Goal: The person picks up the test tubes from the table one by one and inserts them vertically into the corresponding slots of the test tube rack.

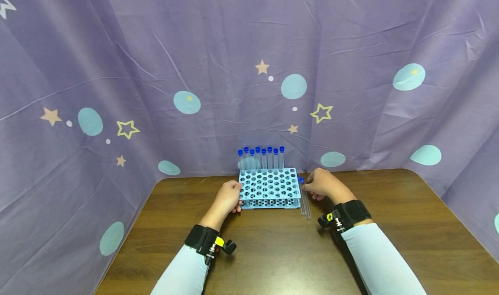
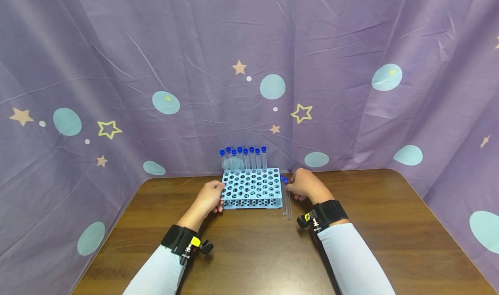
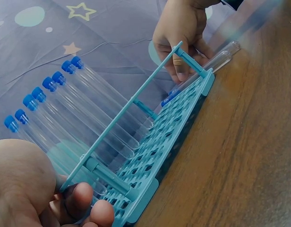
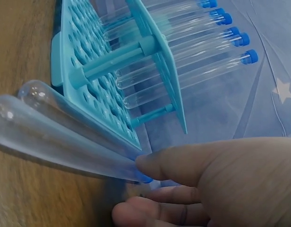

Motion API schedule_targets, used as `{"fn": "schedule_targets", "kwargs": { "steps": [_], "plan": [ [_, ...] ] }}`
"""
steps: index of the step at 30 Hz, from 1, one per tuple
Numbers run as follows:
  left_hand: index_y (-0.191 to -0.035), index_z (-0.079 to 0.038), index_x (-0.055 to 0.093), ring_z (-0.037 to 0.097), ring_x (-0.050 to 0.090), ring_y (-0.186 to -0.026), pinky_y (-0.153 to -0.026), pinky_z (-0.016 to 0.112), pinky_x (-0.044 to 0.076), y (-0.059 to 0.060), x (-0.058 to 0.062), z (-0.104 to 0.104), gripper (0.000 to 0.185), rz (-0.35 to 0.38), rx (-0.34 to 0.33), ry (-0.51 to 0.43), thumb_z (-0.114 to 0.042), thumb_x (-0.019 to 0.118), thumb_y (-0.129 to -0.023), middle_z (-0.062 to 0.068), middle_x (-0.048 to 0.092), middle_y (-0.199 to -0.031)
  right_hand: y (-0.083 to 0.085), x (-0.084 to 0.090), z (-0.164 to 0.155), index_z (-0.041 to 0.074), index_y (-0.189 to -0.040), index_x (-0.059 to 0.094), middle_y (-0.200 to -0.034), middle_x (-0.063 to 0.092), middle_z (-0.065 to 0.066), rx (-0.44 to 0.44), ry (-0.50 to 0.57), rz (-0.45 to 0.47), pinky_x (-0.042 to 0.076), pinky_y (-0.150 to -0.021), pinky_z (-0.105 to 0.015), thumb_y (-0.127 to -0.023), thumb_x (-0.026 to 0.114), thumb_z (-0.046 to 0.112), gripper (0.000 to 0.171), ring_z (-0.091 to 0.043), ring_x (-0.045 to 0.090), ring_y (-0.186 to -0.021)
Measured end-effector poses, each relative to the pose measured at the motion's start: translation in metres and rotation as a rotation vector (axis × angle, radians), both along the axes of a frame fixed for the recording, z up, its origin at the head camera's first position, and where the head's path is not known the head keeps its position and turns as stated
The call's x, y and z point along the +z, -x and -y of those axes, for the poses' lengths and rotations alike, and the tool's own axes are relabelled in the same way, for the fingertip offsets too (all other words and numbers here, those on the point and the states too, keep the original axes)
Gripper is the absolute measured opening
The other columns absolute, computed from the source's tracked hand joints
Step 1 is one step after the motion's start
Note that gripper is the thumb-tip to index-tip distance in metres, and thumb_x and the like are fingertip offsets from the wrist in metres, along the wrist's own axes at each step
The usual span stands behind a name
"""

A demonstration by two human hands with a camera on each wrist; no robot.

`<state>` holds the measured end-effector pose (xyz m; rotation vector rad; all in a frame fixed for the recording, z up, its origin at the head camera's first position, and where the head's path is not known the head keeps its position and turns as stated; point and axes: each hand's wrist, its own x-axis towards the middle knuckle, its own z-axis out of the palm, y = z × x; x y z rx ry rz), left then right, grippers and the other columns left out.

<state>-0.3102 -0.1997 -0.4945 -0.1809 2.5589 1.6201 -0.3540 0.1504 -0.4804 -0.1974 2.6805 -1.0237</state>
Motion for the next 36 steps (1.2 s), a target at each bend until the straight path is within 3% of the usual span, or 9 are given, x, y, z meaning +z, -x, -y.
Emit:
{"fn": "schedule_targets", "kwargs": {
  "steps": [11, 20, 36],
  "plan": [
    [-0.117, -0.001, 0.067, 0.016, 0.058, -0.046, -0.043, 0.026, 0.046, 0.0001, 0.0004, 0.0001, 0.034, -0.007, 0.000, 0.018, -0.028, 0.046, -0.123, 0.005, 0.056, -0.070, 0.0034, -0.0067, 0.0044, -0.014, -0.116, 0.076, -0.068, 0.076, -0.010, -0.018, -0.005, -0.073, 0.067, -0.055, -0.032, -0.101, 0.076, 0.013, 0.031, -0.015, 0.074, -0.055],
    [-0.118, -0.001, 0.067, 0.017, 0.058, -0.046, -0.043, 0.027, 0.047, 0.0002, 0.0005, -0.0003, 0.034, -0.002, -0.005, 0.027, -0.028, 0.046, -0.123, 0.005, 0.056, -0.069, 0.0043, -0.0082, 0.0027, -0.018, -0.128, 0.071, -0.067, 0.075, -0.010, -0.035, -0.037, -0.081, 0.066, -0.055, -0.032, -0.101, 0.079, 0.015, 0.044, -0.017, 0.074, -0.055],
    [-0.116, -0.002, 0.066, 0.016, 0.057, -0.045, -0.043, 0.026, 0.046, -0.0018, 0.0010, -0.0004, 0.034, -0.011, -0.008, 0.026, -0.028, 0.045, -0.123, 0.003, 0.055, -0.067, 0.0025, -0.0092, 0.0010, -0.010, -0.121, 0.071, -0.068, 0.072, -0.009, -0.095, -0.056, -0.092, 0.065, -0.053, -0.032, -0.098, 0.083, 0.016, 0.037, -0.017, 0.071, -0.055]
  ]
}}
